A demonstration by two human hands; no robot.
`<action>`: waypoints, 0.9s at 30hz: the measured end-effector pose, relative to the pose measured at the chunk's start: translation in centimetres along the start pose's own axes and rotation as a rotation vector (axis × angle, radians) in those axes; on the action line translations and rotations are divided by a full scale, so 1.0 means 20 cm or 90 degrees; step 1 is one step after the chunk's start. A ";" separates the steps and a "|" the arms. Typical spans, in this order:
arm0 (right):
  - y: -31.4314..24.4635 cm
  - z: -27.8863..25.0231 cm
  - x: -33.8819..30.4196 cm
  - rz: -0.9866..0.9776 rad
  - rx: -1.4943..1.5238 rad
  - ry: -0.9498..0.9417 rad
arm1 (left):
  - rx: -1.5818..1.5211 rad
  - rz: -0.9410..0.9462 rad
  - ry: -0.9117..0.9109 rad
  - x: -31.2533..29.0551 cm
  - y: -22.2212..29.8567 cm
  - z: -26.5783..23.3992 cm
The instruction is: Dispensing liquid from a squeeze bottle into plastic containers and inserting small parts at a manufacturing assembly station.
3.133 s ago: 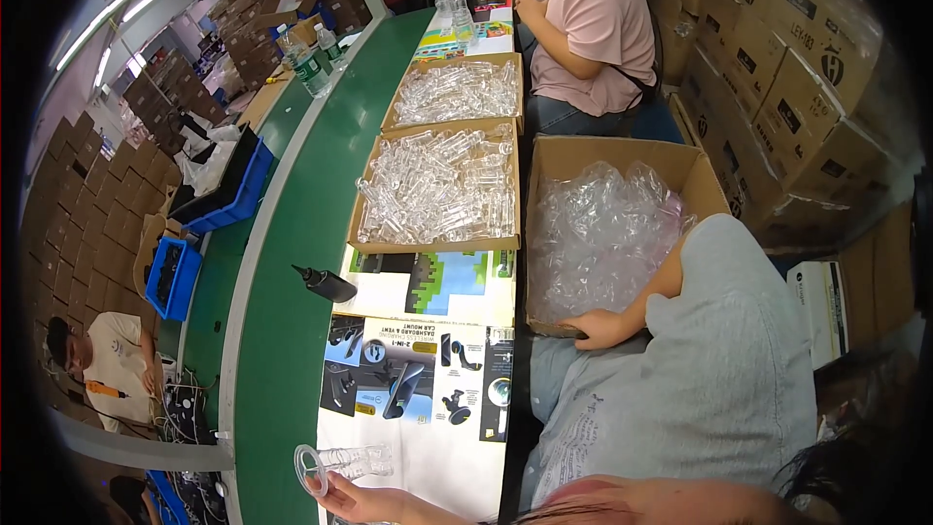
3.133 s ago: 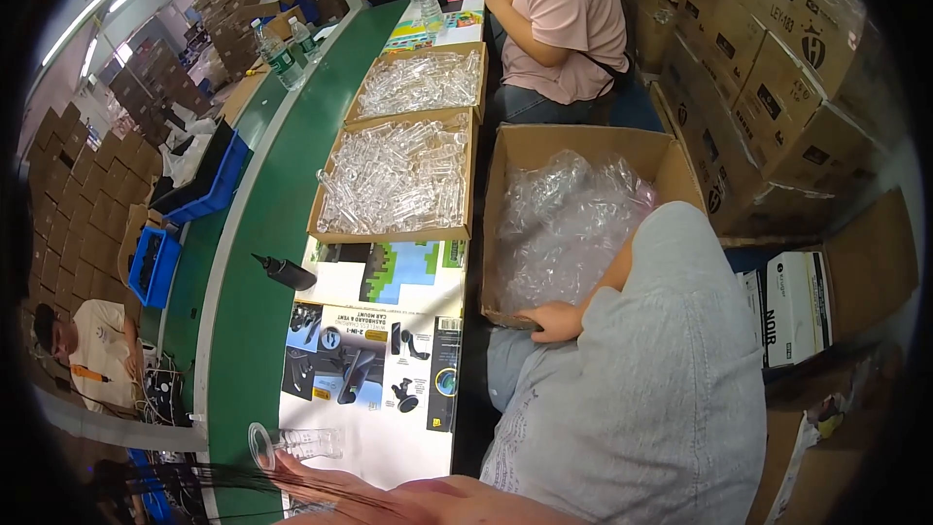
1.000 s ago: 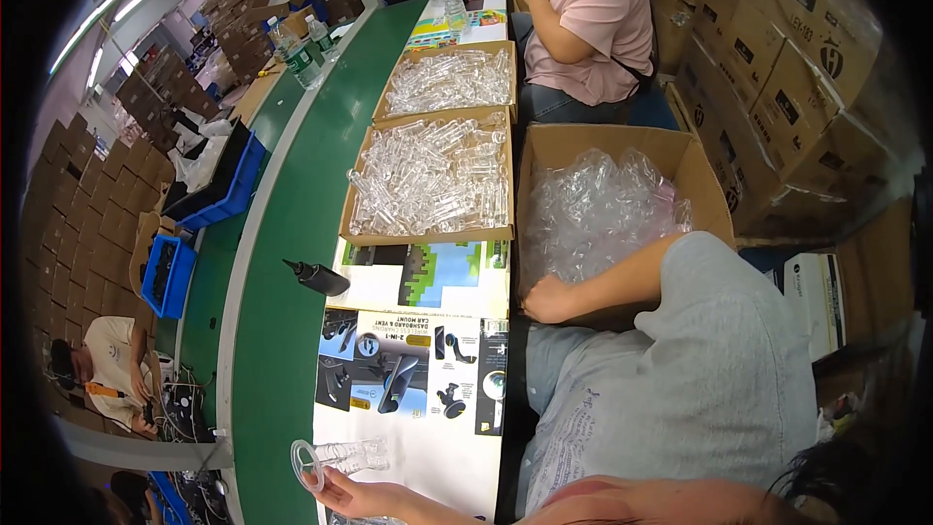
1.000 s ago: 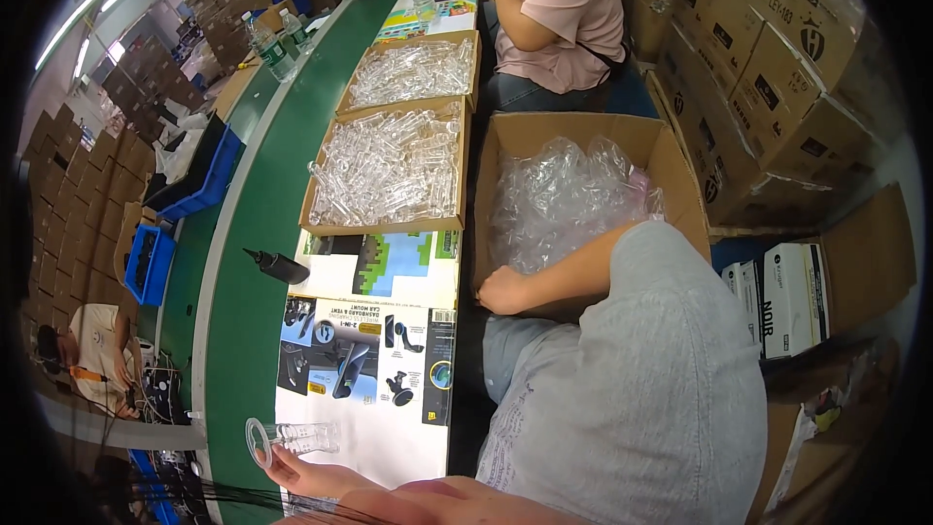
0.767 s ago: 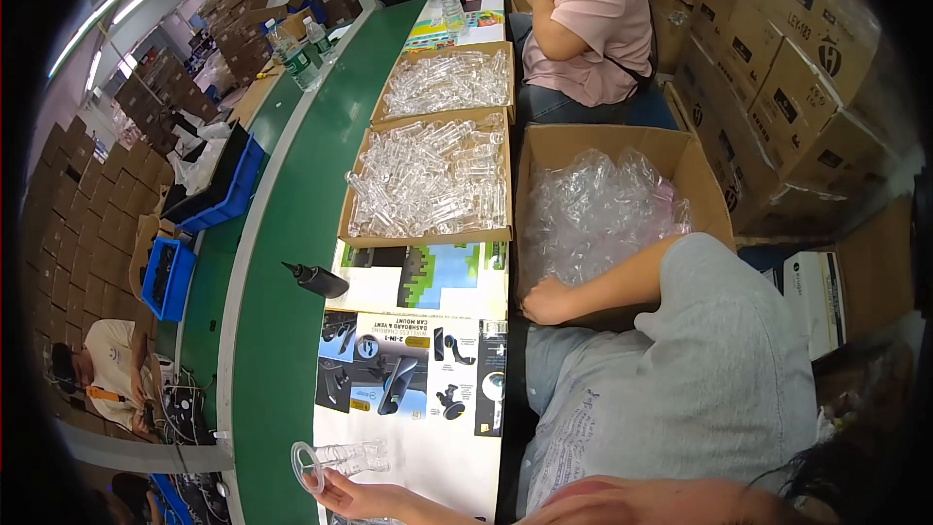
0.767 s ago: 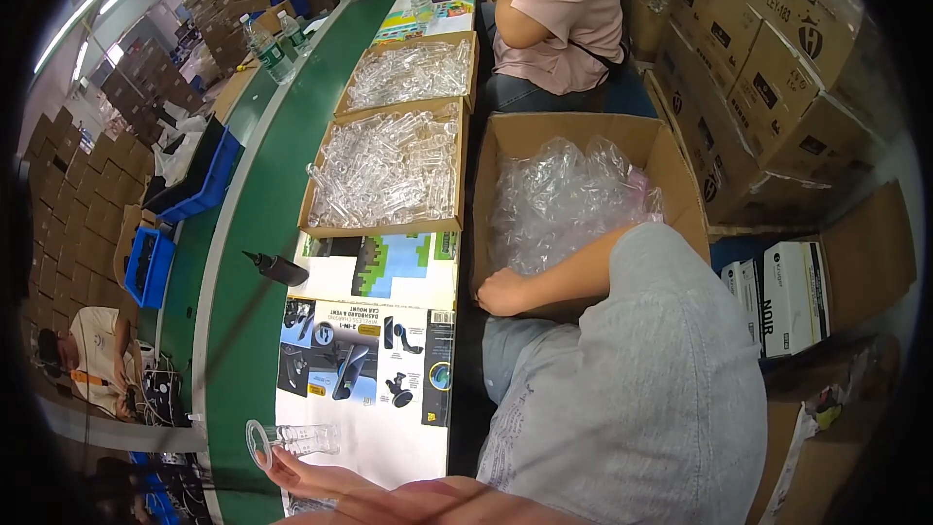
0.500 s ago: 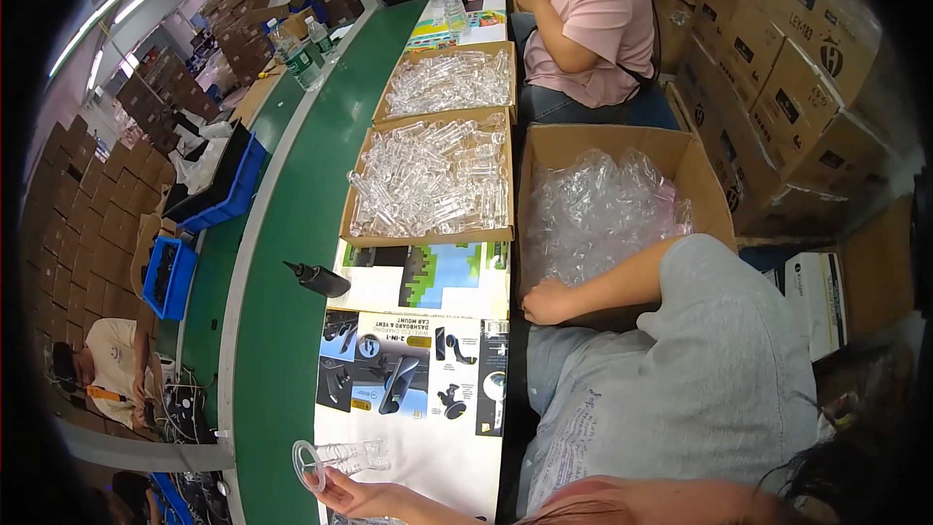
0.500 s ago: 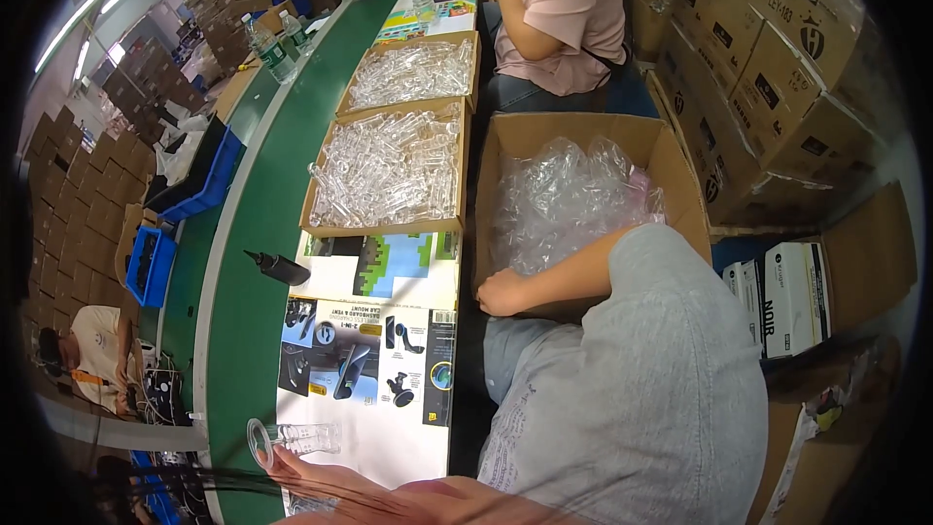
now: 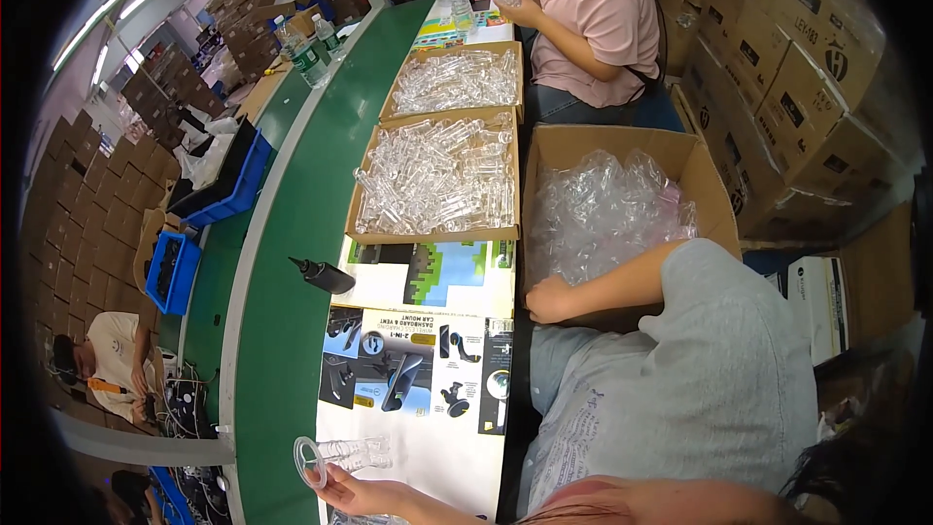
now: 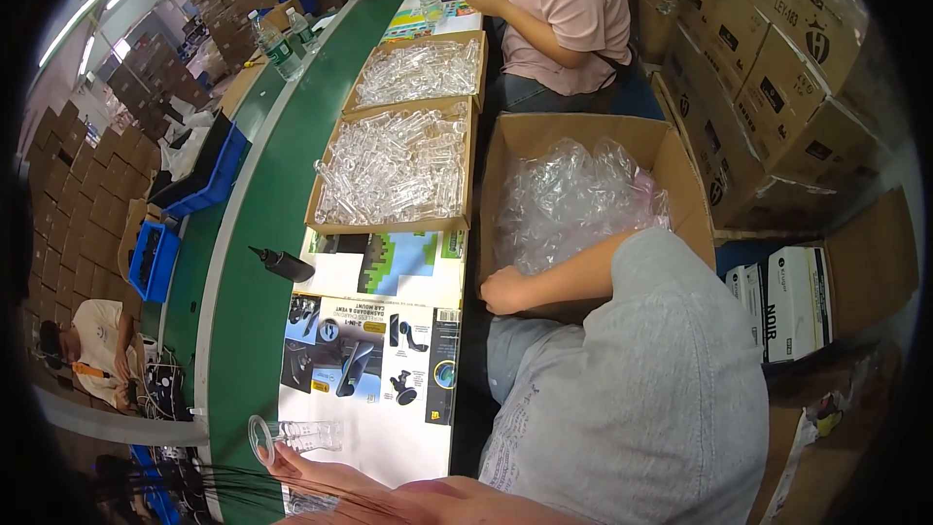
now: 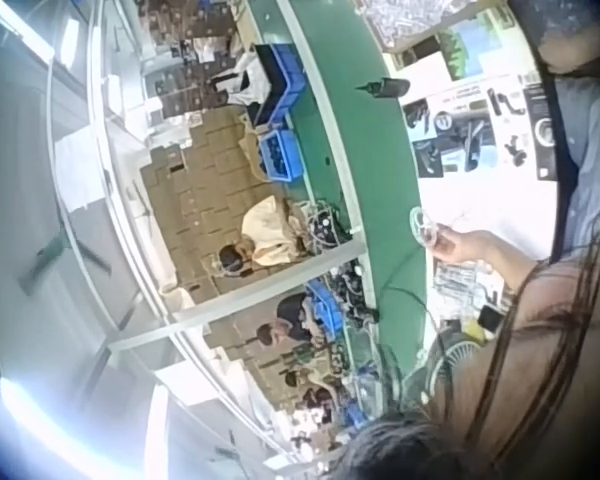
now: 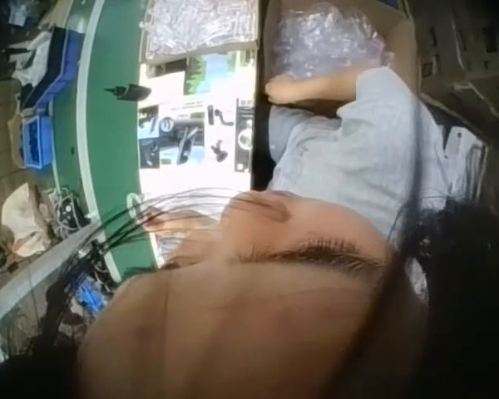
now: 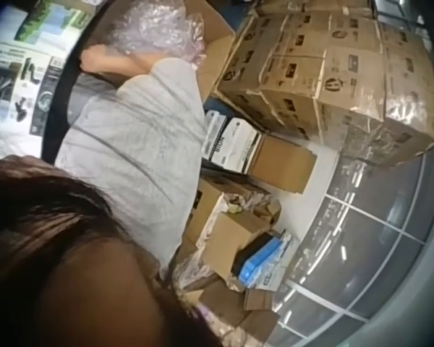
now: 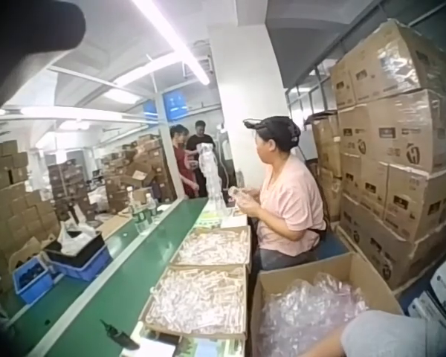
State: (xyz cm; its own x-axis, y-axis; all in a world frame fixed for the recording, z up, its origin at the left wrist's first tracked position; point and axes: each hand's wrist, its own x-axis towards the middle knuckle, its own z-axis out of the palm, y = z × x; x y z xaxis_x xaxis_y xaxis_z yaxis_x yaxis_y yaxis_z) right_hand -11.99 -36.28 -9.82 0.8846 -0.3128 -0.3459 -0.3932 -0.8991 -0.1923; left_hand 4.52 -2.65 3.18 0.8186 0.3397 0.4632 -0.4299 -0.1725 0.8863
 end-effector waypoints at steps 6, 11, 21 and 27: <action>0.01 0.02 0.00 -0.021 -0.010 0.049 | -0.006 -0.026 0.008 0.00 0.01 0.00; 0.03 0.06 0.01 -0.047 -0.029 0.074 | -0.019 -0.035 0.003 0.00 0.00 -0.01; 0.04 0.09 0.02 -0.069 -0.049 0.075 | -0.032 -0.020 0.013 0.00 0.02 0.01; 0.03 0.10 0.01 -0.035 -0.019 0.070 | -0.019 -0.025 0.006 0.00 0.02 0.00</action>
State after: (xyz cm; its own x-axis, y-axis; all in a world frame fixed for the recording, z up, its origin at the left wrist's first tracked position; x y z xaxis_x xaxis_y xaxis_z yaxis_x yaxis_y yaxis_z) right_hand -12.52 -36.30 -11.80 0.9277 -0.2925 -0.2320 -0.3366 -0.9241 -0.1811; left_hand 4.39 -2.79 3.60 0.8313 0.3551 0.4275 -0.4087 -0.1308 0.9033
